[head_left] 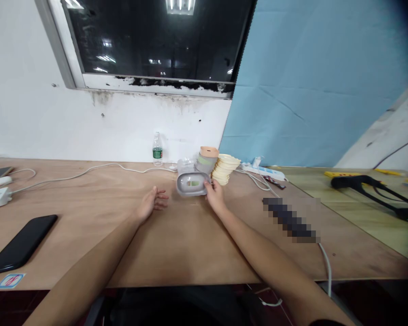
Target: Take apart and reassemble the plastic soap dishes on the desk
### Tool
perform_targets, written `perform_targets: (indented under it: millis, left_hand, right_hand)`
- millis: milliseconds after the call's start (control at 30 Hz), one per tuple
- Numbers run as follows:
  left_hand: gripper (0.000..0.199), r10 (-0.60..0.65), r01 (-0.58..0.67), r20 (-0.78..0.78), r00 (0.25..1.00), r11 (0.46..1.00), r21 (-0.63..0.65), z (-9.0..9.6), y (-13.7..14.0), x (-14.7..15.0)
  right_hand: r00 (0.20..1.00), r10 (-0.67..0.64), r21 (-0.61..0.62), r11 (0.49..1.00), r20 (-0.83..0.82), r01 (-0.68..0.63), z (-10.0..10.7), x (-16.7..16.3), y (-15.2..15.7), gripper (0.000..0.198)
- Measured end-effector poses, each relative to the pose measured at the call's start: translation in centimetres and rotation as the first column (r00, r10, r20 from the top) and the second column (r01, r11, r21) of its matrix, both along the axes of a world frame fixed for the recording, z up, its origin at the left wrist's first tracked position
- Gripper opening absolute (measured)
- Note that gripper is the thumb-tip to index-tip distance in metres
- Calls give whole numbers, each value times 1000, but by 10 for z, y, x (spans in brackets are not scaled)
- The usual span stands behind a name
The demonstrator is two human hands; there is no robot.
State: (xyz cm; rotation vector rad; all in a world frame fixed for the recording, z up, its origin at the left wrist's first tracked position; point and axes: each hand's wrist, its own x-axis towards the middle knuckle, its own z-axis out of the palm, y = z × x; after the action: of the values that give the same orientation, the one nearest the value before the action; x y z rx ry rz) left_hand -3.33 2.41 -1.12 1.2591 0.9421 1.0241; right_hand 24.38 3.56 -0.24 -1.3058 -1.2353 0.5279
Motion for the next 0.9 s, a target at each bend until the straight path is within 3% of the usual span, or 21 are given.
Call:
perform_targets:
  millis: [100,200,333,600,767,900]
  left_hand:
    - [70,57,-55,-73,996,998,24,-2,2,-3]
    - [65,68,-62,-136,988,997,46,-2,1,-2]
    - [57,62,-46,-184,981,995,88,-4,1,-1]
    - [53,63,-13,-272,960,984,180,-7,3,-3]
    - [46,145,115,-521,841,893,434,-2,-6,-6]
    - [45,243,208,-647,723,816,540,-2,-6,-9]
  right_hand:
    - [972,-153,-112,984,-178,135,2,24,10,29]
    - [945,-227,-219,960,-234,176,3,41,13,32]
    - [939,-238,-279,946,-249,166,3,45,10,34]
    - [957,-211,-290,945,-197,149,9,37,7,31]
    - [959,-209,-309,940,-192,143,8,38,7,29]
    - [965,-205,-312,939,-166,146,3,40,10,31]
